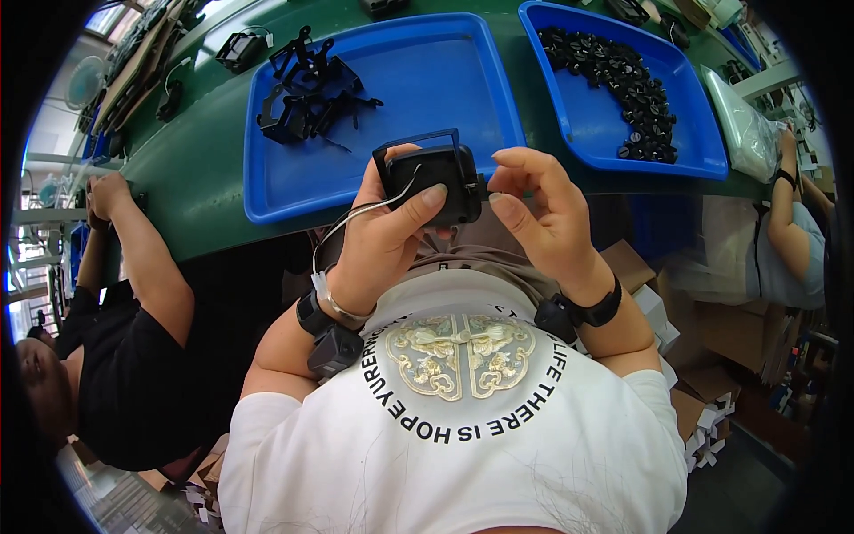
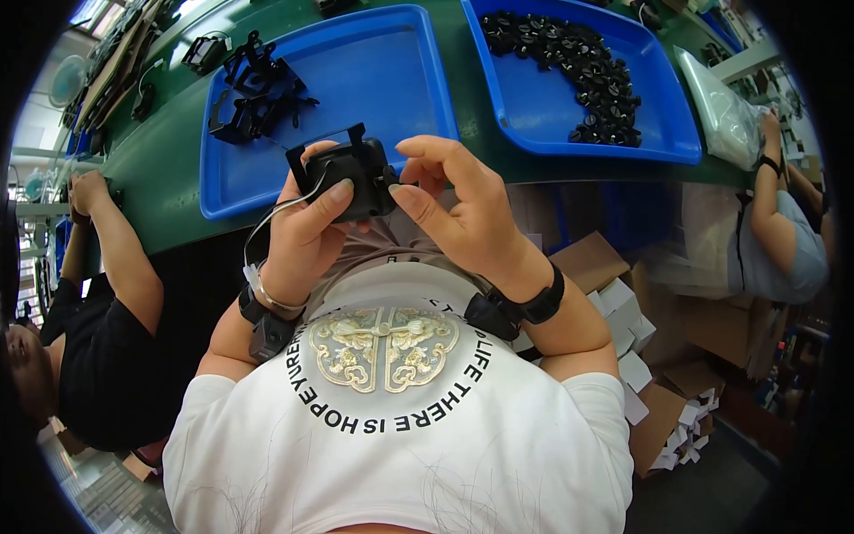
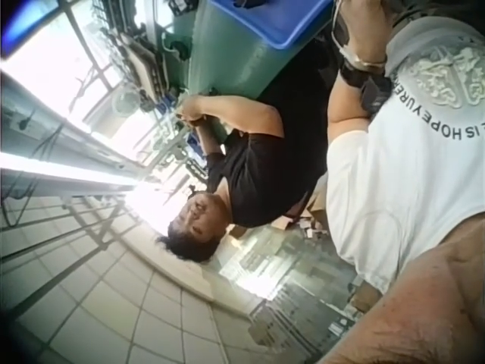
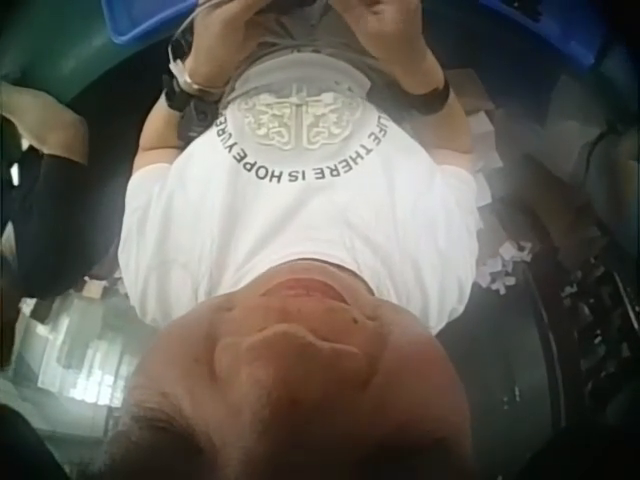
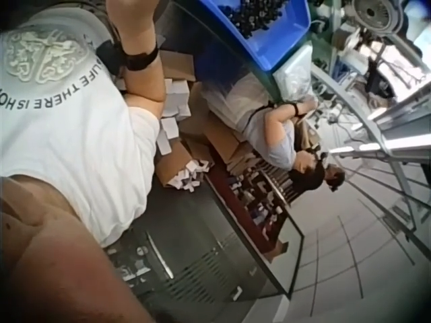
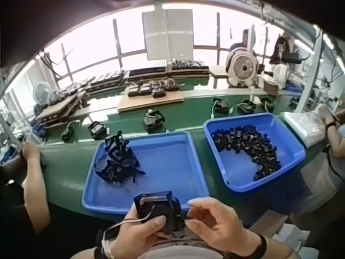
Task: Manually assembling small electronic or mechanical components by connecting wires to plastic housings at a factory workstation.
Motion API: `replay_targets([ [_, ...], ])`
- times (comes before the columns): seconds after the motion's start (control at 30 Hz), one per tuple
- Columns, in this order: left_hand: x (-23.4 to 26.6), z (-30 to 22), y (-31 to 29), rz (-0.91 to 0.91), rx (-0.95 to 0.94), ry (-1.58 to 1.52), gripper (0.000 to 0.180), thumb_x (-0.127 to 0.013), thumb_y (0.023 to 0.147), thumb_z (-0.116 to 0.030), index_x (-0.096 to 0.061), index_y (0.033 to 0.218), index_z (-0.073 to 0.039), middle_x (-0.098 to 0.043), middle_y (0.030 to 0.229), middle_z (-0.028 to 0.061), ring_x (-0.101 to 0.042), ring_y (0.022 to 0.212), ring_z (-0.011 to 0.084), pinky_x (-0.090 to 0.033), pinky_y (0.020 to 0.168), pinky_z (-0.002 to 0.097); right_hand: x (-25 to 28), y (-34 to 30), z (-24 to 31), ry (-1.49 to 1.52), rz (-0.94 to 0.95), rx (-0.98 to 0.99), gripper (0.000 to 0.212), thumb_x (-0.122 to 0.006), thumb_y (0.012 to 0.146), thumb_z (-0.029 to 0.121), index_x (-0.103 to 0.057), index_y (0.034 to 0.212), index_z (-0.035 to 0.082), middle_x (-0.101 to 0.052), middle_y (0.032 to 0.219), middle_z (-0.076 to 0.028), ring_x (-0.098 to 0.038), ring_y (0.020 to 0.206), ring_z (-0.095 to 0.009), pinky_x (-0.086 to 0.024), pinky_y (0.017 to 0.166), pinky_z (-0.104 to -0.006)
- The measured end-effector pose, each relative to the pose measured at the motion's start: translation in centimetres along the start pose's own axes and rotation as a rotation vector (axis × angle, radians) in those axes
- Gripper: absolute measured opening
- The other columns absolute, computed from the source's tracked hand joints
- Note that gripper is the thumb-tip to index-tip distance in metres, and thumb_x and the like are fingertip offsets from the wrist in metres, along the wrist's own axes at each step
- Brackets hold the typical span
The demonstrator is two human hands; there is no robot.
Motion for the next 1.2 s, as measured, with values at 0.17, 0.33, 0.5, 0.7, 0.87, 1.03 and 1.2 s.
replay_targets([
  [0.17, -0.2, 0.0, -0.1, 0.008, -0.024, 0.057, 0.046, -0.065, 0.084, -0.008, -0.037, 0.121, -0.009, -0.057, 0.106, 0.0087, -0.061, 0.088, 0.0152, -0.052, 0.061, 0.0242, -0.4, 0.0, 1.4, -0.289, 0.074, 0.242, 0.023, -0.056, 0.092, 0.022, -0.059, 0.089, 0.0, -0.054, 0.074, -0.005, -0.047, 0.065, -0.01, -0.038, 0.056, -0.0202],
  [0.33, -0.5, -0.2, -0.2, 0.026, -0.103, 0.144, 0.046, -0.064, 0.084, -0.008, -0.037, 0.121, -0.008, -0.058, 0.106, 0.0083, -0.061, 0.088, 0.0146, -0.052, 0.062, 0.0242, -0.1, -0.1, -0.8, -0.371, 0.225, 0.047, 0.022, -0.057, 0.092, 0.022, -0.059, 0.09, 0.0, -0.056, 0.076, -0.005, -0.05, 0.065, -0.01, -0.04, 0.056, -0.0221],
  [0.5, -0.6, -0.7, -0.3, 0.01, -0.078, 0.099, 0.044, -0.064, 0.085, -0.008, -0.036, 0.12, -0.008, -0.058, 0.107, 0.0089, -0.06, 0.088, 0.0146, -0.051, 0.063, 0.0246, 0.5, -0.1, 1.3, -0.173, 0.017, 0.115, 0.023, -0.056, 0.092, 0.022, -0.058, 0.084, 0.0, -0.055, 0.07, -0.005, -0.05, 0.061, -0.011, -0.04, 0.053, -0.0244],
  [0.7, -0.6, -0.5, -0.2, 0.032, -0.099, 0.12, 0.042, -0.063, 0.085, -0.008, -0.037, 0.119, -0.008, -0.058, 0.106, 0.0092, -0.06, 0.089, 0.0149, -0.051, 0.064, 0.0254, -0.4, 0.3, 1.8, -0.451, 0.12, 0.259, 0.025, -0.057, 0.091, 0.023, -0.058, 0.083, -0.001, -0.055, 0.07, -0.007, -0.051, 0.06, -0.014, -0.04, 0.053, -0.0255],
  [0.87, -0.4, -0.5, -0.2, 0.035, -0.076, 0.111, 0.042, -0.061, 0.087, -0.009, -0.036, 0.121, -0.008, -0.057, 0.107, 0.009, -0.059, 0.091, 0.0152, -0.051, 0.064, 0.0256, -0.9, 0.0, 1.5, -0.371, 0.093, 0.271, 0.024, -0.061, 0.088, 0.023, -0.057, 0.085, -0.001, -0.055, 0.07, -0.009, -0.052, 0.06, -0.016, -0.041, 0.053, -0.0274],
  [1.03, -0.4, -0.2, -0.7, -0.004, 0.018, 0.126, 0.045, -0.059, 0.088, -0.011, -0.033, 0.125, -0.009, -0.053, 0.113, 0.009, -0.058, 0.094, 0.0159, -0.051, 0.065, 0.0266, -0.8, -0.6, -0.2, -0.662, 0.236, 0.263, 0.028, -0.066, 0.085, 0.019, -0.054, 0.102, 0.0, -0.058, 0.077, -0.008, -0.054, 0.062, -0.015, -0.044, 0.057, -0.0258],
  [1.2, -0.5, 0.1, -0.5, 0.001, 0.006, 0.033, 0.045, -0.054, 0.089, -0.01, -0.032, 0.129, -0.012, -0.053, 0.114, 0.0122, -0.058, 0.099, 0.0219, -0.051, 0.08, 0.0327, -0.7, -0.8, -0.2, -0.145, 0.098, 0.076, 0.048, -0.07, 0.081, 0.017, -0.047, 0.12, 0.001, -0.061, 0.087, -0.007, -0.054, 0.067, -0.011, -0.045, 0.062, -0.0219],
])
Point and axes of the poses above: each hand's wrist, its own y-axis towards the middle knuckle, its own x-axis out of the back of the hand, z = x × y, the point moved 8 cm from there along y, towards the middle knuckle
